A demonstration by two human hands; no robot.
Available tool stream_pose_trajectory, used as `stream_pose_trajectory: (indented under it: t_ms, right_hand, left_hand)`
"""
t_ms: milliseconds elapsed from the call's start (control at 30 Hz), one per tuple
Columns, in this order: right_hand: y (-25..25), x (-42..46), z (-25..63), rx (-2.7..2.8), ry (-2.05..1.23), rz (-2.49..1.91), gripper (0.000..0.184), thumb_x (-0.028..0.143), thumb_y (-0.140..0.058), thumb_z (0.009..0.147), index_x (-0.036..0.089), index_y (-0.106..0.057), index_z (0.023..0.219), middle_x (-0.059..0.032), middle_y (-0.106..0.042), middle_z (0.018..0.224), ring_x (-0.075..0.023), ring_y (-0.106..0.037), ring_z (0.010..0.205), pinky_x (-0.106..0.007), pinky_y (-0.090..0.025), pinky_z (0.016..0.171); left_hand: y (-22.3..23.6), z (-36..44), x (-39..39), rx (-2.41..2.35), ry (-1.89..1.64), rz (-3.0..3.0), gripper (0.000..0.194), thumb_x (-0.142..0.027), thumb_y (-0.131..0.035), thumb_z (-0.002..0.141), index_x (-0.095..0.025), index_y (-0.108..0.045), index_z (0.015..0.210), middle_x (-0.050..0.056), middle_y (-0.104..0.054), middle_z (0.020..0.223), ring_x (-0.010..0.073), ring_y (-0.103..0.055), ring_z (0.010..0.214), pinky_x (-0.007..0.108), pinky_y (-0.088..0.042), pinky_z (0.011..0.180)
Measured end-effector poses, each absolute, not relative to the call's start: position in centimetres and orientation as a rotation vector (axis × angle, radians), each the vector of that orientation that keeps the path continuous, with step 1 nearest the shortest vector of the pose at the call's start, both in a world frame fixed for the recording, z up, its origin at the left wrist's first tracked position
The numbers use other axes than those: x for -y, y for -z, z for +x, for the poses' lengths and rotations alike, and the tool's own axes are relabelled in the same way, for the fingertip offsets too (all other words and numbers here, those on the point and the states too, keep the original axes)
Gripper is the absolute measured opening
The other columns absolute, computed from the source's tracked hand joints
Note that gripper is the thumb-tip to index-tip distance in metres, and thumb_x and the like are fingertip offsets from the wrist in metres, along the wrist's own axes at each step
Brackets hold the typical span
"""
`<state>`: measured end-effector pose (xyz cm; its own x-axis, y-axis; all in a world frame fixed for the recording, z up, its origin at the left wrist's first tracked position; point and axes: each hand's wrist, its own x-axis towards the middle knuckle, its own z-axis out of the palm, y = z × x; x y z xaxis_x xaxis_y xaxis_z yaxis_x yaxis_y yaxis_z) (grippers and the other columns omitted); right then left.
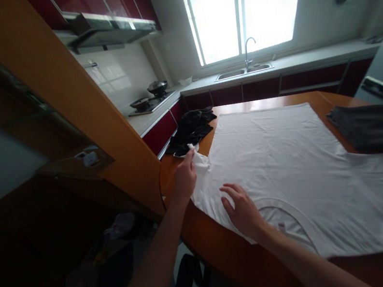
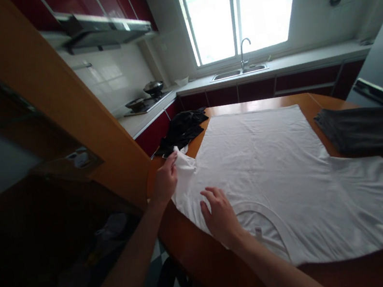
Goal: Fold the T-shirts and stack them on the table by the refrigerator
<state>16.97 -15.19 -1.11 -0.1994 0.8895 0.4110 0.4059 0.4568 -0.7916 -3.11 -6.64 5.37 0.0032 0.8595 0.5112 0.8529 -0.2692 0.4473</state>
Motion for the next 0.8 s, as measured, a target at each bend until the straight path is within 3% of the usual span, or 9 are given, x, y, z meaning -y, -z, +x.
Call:
stream_pose_trajectory:
  t_ms: [200,333,433,600,700,800]
  right_hand:
    - [2.3,12.6,17.3,1.360,-0.962,-1.185,0.049,0.040,-0.041,0.099,0.017,-0.057,0.139,-0.0157,-0.065,0.132,-0.0257,-0.064,0.118,-0.041,-0.052,0.099]
    - [2.8,11.5,17.7,1.137,-1.158,-1.181,0.052,0.048,-0.045,0.094,0.016,-0.062,0.131,-0.0121,-0.072,0.113,-0.0256,-0.069,0.105,-0.039,-0.057,0.089]
    - [2.5,11.4,17.9,0.912,-1.359,-1.143,0.050,0.052,-0.050,0.088,0.016,-0.067,0.119,-0.0111,-0.073,0.109,-0.0254,-0.071,0.098,-0.037,-0.058,0.084]
    - [1.6,11.6,18.3,0.791,-1.449,-1.138,0.046,0.053,-0.054,0.083,0.018,-0.068,0.108,-0.0108,-0.072,0.109,-0.0252,-0.072,0.099,-0.034,-0.058,0.082]
    - [1.4,11.6,18.7,0.789,-1.449,-1.183,0.044,0.053,-0.055,0.082,0.018,-0.069,0.107,-0.0104,-0.072,0.107,-0.0244,-0.072,0.096,-0.033,-0.058,0.078]
    - [1.4,11.2,19.4,0.843,-1.397,-1.230,0.046,0.054,-0.054,0.082,0.020,-0.069,0.109,-0.0094,-0.073,0.107,-0.0233,-0.071,0.093,-0.031,-0.058,0.075]
  left_hand:
    - [-3.8,2.0,9.3,-1.235,-0.847,2.465,0.048,-0.021,-0.051,0.096,-0.024,-0.052,0.145,0.005,-0.061,0.142,0.0202,-0.060,0.128,0.033,-0.046,0.110]
    - [-2.0,0.9,9.3,-1.494,-1.085,2.298,0.035,-0.017,-0.049,0.095,-0.018,-0.064,0.126,0.008,-0.069,0.126,0.0215,-0.063,0.120,0.036,-0.047,0.108]
    - [-1.0,-0.7,9.6,-1.652,-1.077,2.210,0.029,-0.014,-0.049,0.092,-0.019,-0.068,0.114,0.008,-0.070,0.116,0.0218,-0.065,0.112,0.036,-0.049,0.103]
    - [0.1,-0.5,11.5,-1.858,-0.805,2.235,0.022,-0.032,-0.054,0.097,-0.023,-0.074,0.102,0.008,-0.070,0.105,0.0262,-0.062,0.104,0.043,-0.048,0.097]
    - [0.8,1.4,12.5,-1.907,-0.706,2.240,0.024,-0.040,-0.057,0.097,-0.026,-0.075,0.104,0.009,-0.068,0.111,0.0295,-0.060,0.108,0.050,-0.045,0.098]
    - [1.3,3.3,13.3,-1.741,-0.781,2.276,0.030,-0.033,-0.061,0.095,-0.027,-0.068,0.123,0.009,-0.067,0.125,0.0298,-0.058,0.120,0.053,-0.041,0.106]
